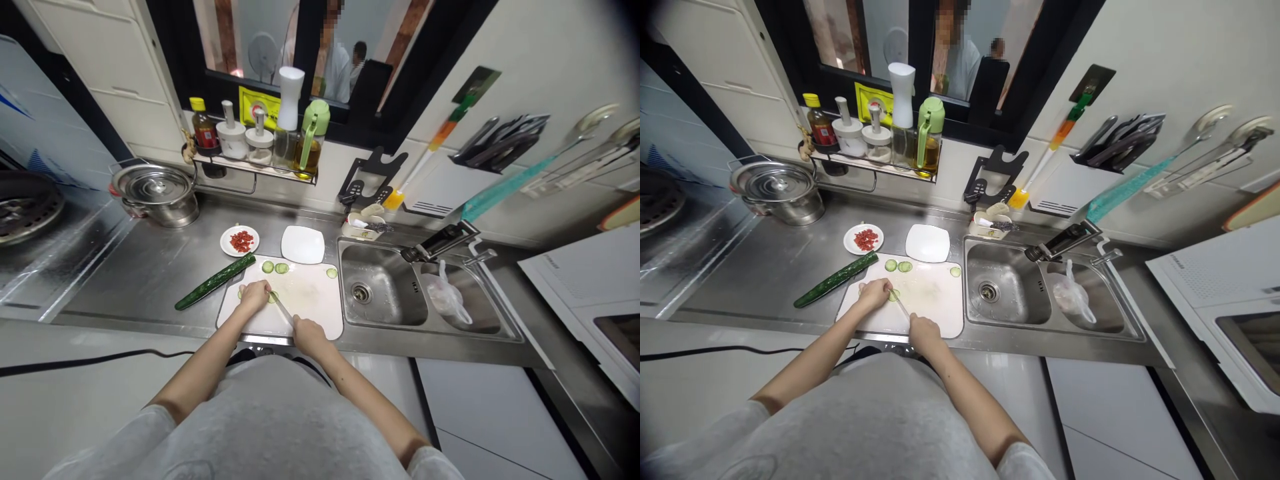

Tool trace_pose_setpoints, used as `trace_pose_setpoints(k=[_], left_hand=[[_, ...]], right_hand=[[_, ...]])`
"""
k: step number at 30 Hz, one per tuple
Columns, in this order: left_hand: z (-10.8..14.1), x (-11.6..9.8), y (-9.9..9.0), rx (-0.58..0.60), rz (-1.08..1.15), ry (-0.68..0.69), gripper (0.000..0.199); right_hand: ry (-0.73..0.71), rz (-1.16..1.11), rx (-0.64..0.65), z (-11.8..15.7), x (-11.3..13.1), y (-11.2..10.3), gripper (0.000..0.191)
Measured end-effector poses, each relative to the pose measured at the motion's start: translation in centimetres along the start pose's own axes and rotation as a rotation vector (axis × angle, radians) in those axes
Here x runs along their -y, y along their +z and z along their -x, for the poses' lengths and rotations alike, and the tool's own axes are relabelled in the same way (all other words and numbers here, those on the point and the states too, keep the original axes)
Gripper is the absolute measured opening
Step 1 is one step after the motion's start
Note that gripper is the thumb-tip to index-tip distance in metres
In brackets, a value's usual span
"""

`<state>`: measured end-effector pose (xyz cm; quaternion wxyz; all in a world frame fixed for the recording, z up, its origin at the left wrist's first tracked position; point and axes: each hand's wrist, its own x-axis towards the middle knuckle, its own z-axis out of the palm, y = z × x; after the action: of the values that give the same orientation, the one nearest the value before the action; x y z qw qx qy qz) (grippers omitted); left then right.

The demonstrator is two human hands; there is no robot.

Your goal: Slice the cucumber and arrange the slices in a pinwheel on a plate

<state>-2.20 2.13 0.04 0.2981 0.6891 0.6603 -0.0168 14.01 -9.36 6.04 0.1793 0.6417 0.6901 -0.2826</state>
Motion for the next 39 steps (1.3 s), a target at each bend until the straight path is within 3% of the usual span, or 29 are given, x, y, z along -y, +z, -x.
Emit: trace_pose_setpoints(k=[8,23,39], left_hand=[[0.5,0.5,0.0,-0.015,0.073,0.004,0.024],[2.9,6.3,-2.4,-0.203,0.19,-0.143,0.019],[1.8,7.1,-2.2,-0.212,0.096,-0.192,0.02]], right_hand=[[0.01,-0.018,-0.004,1.2,-1.3,-0.2,0.027],[0.046,-0.059,-0.056,1.4,-2.9,0.9,0.026],[0.064,-0.075,-0.024,1.5,-2.8,0.7,0.027]])
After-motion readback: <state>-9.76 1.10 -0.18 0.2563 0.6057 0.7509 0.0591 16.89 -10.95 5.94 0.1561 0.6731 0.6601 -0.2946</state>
